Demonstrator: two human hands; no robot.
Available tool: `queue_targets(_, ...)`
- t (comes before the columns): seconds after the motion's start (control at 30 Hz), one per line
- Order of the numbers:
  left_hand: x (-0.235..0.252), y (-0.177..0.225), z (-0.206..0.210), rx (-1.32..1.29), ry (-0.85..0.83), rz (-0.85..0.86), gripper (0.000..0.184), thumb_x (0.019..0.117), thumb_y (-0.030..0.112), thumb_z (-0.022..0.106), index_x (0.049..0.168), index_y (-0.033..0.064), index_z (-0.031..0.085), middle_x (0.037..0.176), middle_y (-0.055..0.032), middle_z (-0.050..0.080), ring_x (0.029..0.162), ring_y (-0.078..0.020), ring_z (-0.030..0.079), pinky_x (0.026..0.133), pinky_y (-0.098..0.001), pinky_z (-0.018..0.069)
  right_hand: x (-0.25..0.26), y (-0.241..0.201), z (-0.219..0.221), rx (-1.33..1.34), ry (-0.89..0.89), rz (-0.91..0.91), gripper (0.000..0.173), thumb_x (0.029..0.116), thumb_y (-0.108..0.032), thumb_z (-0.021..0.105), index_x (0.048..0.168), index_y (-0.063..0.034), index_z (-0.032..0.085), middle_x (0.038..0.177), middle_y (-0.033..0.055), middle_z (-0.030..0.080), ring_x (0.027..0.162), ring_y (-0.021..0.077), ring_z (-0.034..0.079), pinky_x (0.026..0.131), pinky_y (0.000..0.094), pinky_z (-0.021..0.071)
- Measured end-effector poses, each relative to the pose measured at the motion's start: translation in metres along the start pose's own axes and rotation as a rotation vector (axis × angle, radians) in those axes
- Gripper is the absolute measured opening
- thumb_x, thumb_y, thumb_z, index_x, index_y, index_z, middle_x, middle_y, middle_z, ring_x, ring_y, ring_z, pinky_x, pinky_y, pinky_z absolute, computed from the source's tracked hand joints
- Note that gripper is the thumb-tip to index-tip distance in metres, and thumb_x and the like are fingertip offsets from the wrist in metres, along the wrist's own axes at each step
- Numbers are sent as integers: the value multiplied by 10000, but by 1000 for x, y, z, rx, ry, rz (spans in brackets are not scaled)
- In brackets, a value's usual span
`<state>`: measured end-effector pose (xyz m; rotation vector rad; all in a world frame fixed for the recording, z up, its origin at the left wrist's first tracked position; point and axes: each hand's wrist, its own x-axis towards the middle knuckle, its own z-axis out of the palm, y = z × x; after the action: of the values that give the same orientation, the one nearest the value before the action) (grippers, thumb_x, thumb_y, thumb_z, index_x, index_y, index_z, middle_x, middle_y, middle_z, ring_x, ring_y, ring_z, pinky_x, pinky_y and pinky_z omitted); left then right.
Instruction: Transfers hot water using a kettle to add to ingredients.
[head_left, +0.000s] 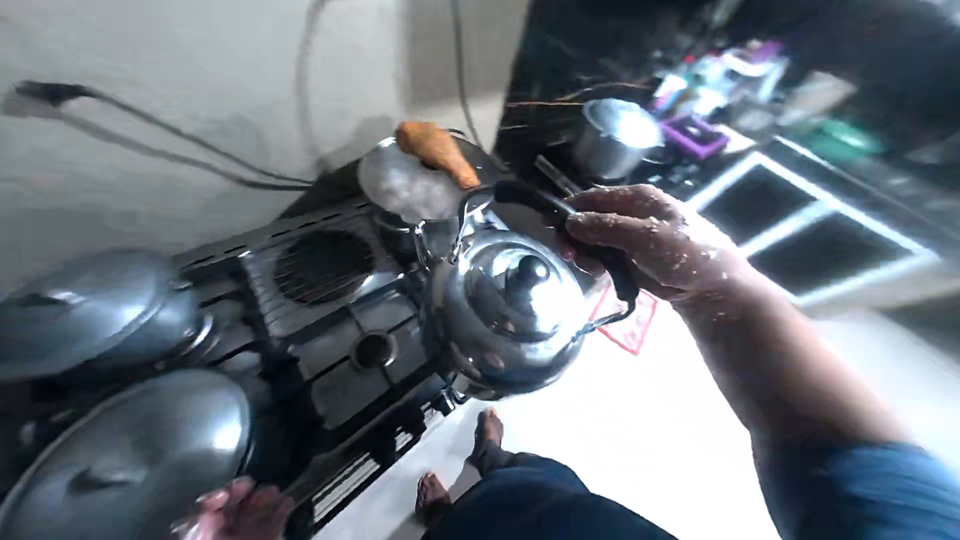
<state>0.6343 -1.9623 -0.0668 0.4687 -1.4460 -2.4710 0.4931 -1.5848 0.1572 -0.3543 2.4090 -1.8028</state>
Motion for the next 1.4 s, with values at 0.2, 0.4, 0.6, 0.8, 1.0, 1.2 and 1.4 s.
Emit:
queue_targets(0.2, 31, -55, 137, -17, -312, -229, 538, 1114, 291, 141, 1014, 267, 670, 965, 91, 746, 847, -63, 714, 737, -260, 603, -109, 29, -90, -103, 321, 126, 218, 962, -184, 588, 1088, -88, 738, 733, 19, 661, 537, 58, 556, 486, 173, 471)
queue_targets(0.4, 22, -124, 274, 132, -497, -405, 504, 1111, 278, 164, 996, 241, 653, 915, 80, 735, 791, -70, 706, 706, -262, 604, -224, 81, -190, -122, 596, 246, 209, 963, -213, 595, 1072, -100, 733, 756, 7, 679, 565, 57, 572, 512, 171, 475)
queue_targets(0.6, -21, -198, 429, 232, -589, -528, 441, 1103, 252, 235, 966, 215, 652, 879, 76, 726, 754, -76, 700, 673, -263, 601, -326, 124, -291, -89, 868, 352, 202, 965, -193, 584, 1100, -105, 706, 774, -24, 686, 597, 37, 593, 556, 169, 501)
queue_targets(0.8, -62, -272, 562, 300, -678, -702, 358, 1105, 258, 284, 1083, 222, 639, 945, 61, 738, 777, -103, 715, 665, -297, 609, -389, 158, -388, -90, 1085, 479, 246, 972, -133, 539, 1170, -63, 669, 816, -32, 703, 592, 22, 602, 550, 153, 509)
queue_targets(1.0, -49, -351, 688, 391, -704, -710, 332, 1103, 266, 290, 1071, 224, 618, 959, 75, 727, 770, -89, 704, 657, -280, 602, -427, 202, -491, -96, 1275, 600, 402, 961, -93, 502, 1360, -65, 544, 835, -12, 700, 579, 44, 623, 517, 167, 522)
queue_targets(1.2, -33, -444, 870, 349, -756, -804, 347, 1099, 246, 289, 980, 211, 613, 879, 47, 713, 725, -100, 693, 646, -281, 600, -432, 242, -608, -105, 1443, 704, 400, 950, -114, 504, 1344, -69, 558, 831, -14, 697, 561, 54, 604, 496, 176, 504)
queue_targets(1.4, -87, -516, 1091, 340, -928, -862, 302, 1102, 218, 323, 990, 157, 596, 855, -1, 674, 689, -126, 658, 625, -295, 578, -430, 265, -748, -40, 1621, 682, 396, 954, -110, 485, 1343, -67, 544, 811, -3, 684, 564, 74, 602, 501, 198, 510)
